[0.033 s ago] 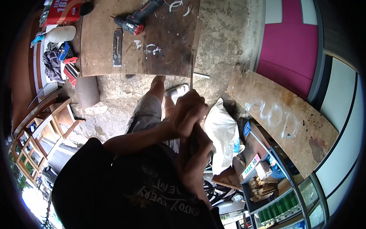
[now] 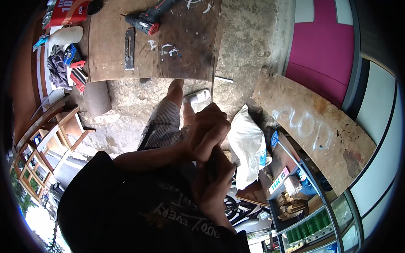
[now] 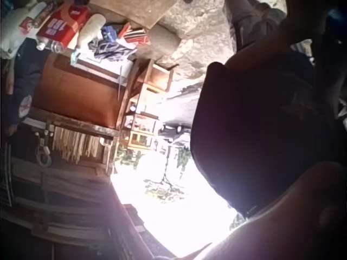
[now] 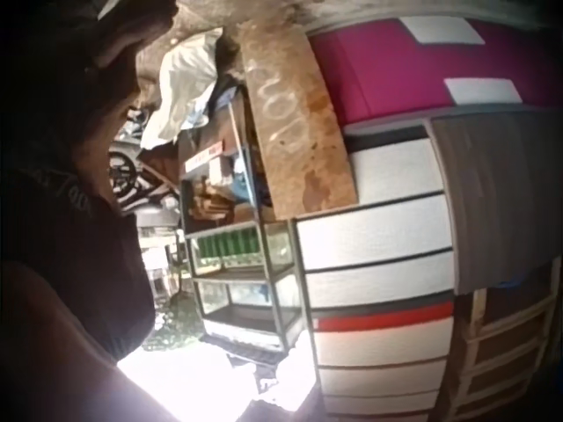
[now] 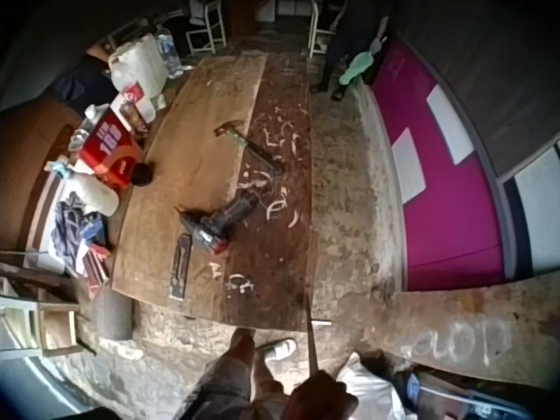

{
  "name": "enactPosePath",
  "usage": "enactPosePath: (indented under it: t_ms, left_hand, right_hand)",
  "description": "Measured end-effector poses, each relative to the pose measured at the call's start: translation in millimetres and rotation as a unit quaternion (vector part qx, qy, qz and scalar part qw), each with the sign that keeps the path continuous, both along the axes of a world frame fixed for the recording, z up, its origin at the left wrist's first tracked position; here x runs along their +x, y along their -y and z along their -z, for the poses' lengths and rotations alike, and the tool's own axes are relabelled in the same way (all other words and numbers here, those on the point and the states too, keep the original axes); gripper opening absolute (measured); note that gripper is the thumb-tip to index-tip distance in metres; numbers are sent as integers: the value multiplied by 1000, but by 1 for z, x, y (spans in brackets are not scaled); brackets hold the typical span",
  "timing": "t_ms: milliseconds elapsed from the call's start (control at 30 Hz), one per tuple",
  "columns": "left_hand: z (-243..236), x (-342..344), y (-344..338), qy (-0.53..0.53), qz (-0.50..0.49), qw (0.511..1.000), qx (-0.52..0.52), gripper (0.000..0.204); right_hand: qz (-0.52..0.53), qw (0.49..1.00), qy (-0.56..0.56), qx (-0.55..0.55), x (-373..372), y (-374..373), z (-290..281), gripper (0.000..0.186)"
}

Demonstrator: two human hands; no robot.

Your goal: Woodworking tasks including measuring, drilling, sawing, and chiseling wood at a workbench.

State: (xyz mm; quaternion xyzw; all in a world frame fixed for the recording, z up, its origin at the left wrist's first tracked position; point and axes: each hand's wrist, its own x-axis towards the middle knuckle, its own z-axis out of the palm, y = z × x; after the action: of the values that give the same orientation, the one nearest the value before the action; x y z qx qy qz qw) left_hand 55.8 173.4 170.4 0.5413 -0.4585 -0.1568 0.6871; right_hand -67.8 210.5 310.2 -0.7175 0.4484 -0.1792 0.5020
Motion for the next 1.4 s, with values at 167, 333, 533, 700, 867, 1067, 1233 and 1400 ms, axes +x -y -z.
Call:
enactPosePath:
  t_ms: [167,333,533,700,867,1067,1233,1400]
  left_hand:
    - [58,18,41,14,11,1000,-7,22]
    - [55,7,21,-107,-2,991,74,21]
    - [-5,-32,-32,-233,102,966,42,16]
    - [80,10,43,-139,21,983,118,31]
    - [-32,-24,-42,-30,98,991,87,32]
    - [105,25,22,39,147,988,5,40]
    - [51,2,1,-71,90,984,139,34]
    - [33,-40,-50,-180,73,958,210,28]
  right_hand:
    - [40,998,23,33,30,54,95,32]
    - [-13,1000,7,-17,31,47,85,33]
    - [20,996,-52,-64,-1,-16,8,43]
    - [44,998,7,-48,37,58,109,32]
    - [8,1000,-22,16,-27,-26,17,49]
    - [34,999,-17,9,19,35,113,44]
    - [5,1000,-18,14,-7,10,108,48]
    - [11,1000,-10,18,-29,-26,60,49]
